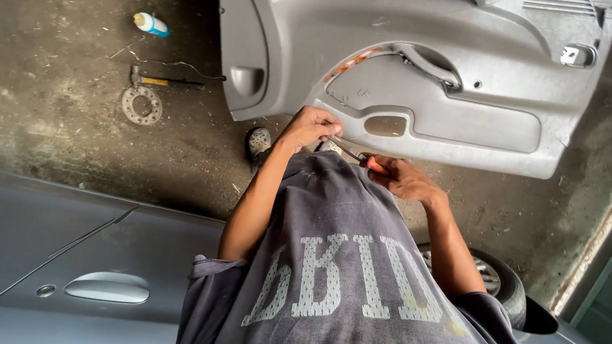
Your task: The person uses pliers to bend and shape a thin metal wire while standing next to a detached car door panel. The hands repeatedly grip and twist the wire, manipulating it into a specific form. The task takes place in a workshop environment with various tools and car parts visible on the floor.
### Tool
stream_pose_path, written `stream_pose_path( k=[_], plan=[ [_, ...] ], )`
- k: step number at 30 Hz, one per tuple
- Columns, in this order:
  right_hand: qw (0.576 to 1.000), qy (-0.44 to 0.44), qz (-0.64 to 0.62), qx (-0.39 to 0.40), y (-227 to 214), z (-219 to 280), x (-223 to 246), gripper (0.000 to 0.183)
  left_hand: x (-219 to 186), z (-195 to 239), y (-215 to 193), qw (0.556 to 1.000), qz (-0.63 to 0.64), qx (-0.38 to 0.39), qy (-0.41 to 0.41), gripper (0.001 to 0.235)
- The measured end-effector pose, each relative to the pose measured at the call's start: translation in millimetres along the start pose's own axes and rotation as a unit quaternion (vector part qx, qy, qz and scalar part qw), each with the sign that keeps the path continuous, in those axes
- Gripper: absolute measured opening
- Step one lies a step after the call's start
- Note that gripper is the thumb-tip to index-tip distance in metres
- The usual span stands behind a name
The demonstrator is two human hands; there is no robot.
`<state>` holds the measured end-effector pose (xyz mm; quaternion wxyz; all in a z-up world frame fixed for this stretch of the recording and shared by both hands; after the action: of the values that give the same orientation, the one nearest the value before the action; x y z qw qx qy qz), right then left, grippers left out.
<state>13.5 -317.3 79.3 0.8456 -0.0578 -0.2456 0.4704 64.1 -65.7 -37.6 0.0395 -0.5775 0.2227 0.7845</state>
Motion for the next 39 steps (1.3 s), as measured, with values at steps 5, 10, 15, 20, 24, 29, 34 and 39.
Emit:
stream_pose_path(
  k=[5,10,15,20,24,29,34,39],
  plan=[
    [0.997,-0.037,-0.073,-0.004,28,-23,11,0.042,-36,22,-36,0.964,0.115,-0.2,0.128,0.02],
    [0.974,-0.129,-0.188,-0.009,58,0,89,0.043,-84,55,-36,0.937,0.102,-0.3,0.149,0.026],
    [0.938,-0.225,-0.261,-0.048,82,10,138,0.043,-98,70,-40,0.893,0.157,-0.353,0.229,0.025],
    [0.961,-0.16,-0.167,-0.153,85,41,175,0.046,-116,81,-48,0.879,0.178,-0.356,0.265,0.022],
    [0.955,-0.188,-0.145,-0.178,93,47,183,0.049,-114,85,-52,0.872,0.158,-0.352,0.3,0.019],
    [0.944,-0.219,-0.117,-0.219,97,53,196,0.058,-125,95,-47,0.864,0.135,-0.375,0.308,0.018],
    [0.94,-0.206,-0.075,-0.26,99,51,197,0.063,-137,101,-45,0.853,0.128,-0.366,0.348,0.017],
    [0.93,-0.224,-0.067,-0.285,97,55,199,0.064,-148,103,-41,0.851,0.124,-0.36,0.361,0.015]
  ],
)
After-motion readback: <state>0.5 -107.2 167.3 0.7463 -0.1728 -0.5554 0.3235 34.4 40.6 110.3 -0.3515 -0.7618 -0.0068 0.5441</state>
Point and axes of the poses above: each hand's wrist, its own z-axis away from the middle knuckle, its own y-axis out of the palm, x = y × z, the point moved 3 cm from there along -z, towards the middle knuckle, and after that the axes turned 14 degrees about y, right-handed, at the moved point
